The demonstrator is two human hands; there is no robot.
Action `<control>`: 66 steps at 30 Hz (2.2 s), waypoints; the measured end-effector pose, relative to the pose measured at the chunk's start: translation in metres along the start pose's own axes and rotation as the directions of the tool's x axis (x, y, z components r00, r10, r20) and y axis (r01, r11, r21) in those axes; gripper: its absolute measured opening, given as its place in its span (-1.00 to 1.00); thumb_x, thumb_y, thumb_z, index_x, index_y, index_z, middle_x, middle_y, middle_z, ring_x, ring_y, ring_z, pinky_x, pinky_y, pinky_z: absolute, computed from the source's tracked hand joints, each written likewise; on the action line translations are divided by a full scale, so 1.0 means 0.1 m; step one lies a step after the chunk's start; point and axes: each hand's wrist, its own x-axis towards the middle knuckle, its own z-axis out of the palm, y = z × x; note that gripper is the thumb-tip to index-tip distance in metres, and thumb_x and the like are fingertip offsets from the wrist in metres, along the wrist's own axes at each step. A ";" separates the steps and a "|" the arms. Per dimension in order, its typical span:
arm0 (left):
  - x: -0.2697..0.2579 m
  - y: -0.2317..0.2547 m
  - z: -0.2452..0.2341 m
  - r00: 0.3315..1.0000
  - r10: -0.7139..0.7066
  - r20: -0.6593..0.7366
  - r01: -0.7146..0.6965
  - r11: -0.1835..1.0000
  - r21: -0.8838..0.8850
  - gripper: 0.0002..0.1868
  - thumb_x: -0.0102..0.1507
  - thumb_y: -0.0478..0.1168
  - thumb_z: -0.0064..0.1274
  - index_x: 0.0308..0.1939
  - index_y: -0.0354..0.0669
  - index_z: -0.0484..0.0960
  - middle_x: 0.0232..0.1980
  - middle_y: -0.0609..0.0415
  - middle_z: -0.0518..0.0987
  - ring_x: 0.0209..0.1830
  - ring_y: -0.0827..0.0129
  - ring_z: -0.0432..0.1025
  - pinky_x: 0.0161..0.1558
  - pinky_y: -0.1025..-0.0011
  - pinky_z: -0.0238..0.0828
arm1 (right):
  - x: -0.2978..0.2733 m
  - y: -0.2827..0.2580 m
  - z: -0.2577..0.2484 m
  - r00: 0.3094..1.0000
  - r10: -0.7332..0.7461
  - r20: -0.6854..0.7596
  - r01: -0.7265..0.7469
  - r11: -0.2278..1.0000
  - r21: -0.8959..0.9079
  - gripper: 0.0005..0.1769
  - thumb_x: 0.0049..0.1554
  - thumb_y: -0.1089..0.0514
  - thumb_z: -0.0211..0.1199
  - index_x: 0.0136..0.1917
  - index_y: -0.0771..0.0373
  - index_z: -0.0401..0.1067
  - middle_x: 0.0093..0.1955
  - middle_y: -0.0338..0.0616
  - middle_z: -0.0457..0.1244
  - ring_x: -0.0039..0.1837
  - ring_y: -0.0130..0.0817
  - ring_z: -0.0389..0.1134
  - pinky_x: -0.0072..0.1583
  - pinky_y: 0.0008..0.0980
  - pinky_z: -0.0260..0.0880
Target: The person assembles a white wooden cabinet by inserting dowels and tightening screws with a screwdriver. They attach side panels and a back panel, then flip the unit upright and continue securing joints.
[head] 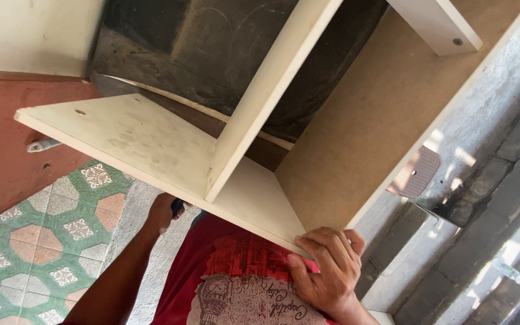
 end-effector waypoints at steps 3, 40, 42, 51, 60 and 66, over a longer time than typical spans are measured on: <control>-0.03 -0.01 -0.03 0.997 -0.002 0.081 0.001 1.000 0.004 -0.59 0.44 -0.08 -0.08 -0.14 -0.45 0.64 -0.36 -0.02 0.63 -0.50 0.43 0.37 -0.47 0.44 0.33 | -0.01 -0.01 0.01 1.000 0.022 -0.006 -0.022 1.000 -0.011 -0.77 -0.04 0.06 0.41 -0.17 0.23 0.54 -0.18 -0.18 0.36 -0.06 -0.29 0.41 0.11 -0.25 0.18; -0.07 0.29 0.14 0.999 0.047 -0.024 -0.050 0.993 -0.111 -0.72 0.38 -0.06 -0.02 -0.10 -0.17 0.68 -0.43 0.11 0.59 -0.59 0.52 0.32 -0.52 0.52 0.27 | -0.04 -0.05 -0.02 0.999 -0.026 0.037 0.024 0.998 0.051 -0.73 0.10 0.01 0.30 -0.13 0.28 0.55 -0.15 -0.15 0.36 -0.03 -0.29 0.39 0.23 -0.26 0.17; -0.05 0.25 0.16 0.999 0.041 -0.012 -0.043 0.992 -0.117 -0.76 0.34 -0.10 0.05 -0.10 -0.20 0.62 -0.38 0.12 0.57 -0.59 0.51 0.28 -0.54 0.48 0.18 | -0.07 0.03 -0.08 0.996 -0.044 0.081 0.036 0.995 0.094 -0.69 0.09 -0.02 0.31 -0.12 0.30 0.56 -0.17 -0.13 0.36 -0.05 -0.29 0.38 0.19 -0.26 0.20; -0.02 0.12 0.10 0.984 0.177 -0.012 -0.178 0.984 -0.015 -0.66 0.39 -0.03 0.00 -0.12 -0.26 0.66 -0.34 0.11 0.67 -0.44 0.51 0.48 -0.31 0.52 0.43 | 0.35 0.43 -0.14 0.964 -0.172 0.202 0.115 0.958 0.264 -0.68 0.16 0.02 0.28 0.02 0.32 0.55 -0.07 -0.05 0.40 -0.07 -0.33 0.44 -0.05 -0.41 0.41; -0.13 0.31 -0.04 0.949 0.313 0.045 -0.315 0.926 0.206 -0.70 0.26 -0.04 0.15 -0.16 -0.24 0.66 -0.33 0.08 0.67 -0.33 0.51 0.53 -0.19 0.45 0.46 | 1.30 0.08 -0.04 0.986 -0.100 0.134 0.102 0.995 -0.004 -0.78 0.19 0.15 0.37 0.07 0.29 0.54 -0.01 -0.03 0.39 0.04 -0.21 0.47 0.01 -0.32 0.46; -0.17 0.67 0.02 0.993 0.057 0.101 -0.080 0.969 0.234 -0.51 0.39 0.13 -0.08 -0.22 -0.21 0.75 -0.40 0.04 0.65 -0.43 0.35 0.42 -0.28 0.34 0.40 | 1.79 -0.24 0.19 0.791 -0.387 0.474 0.527 0.825 -0.205 -0.55 -0.10 0.22 0.40 0.11 0.08 0.57 0.29 -0.05 0.33 0.39 -0.03 0.28 0.46 0.10 0.01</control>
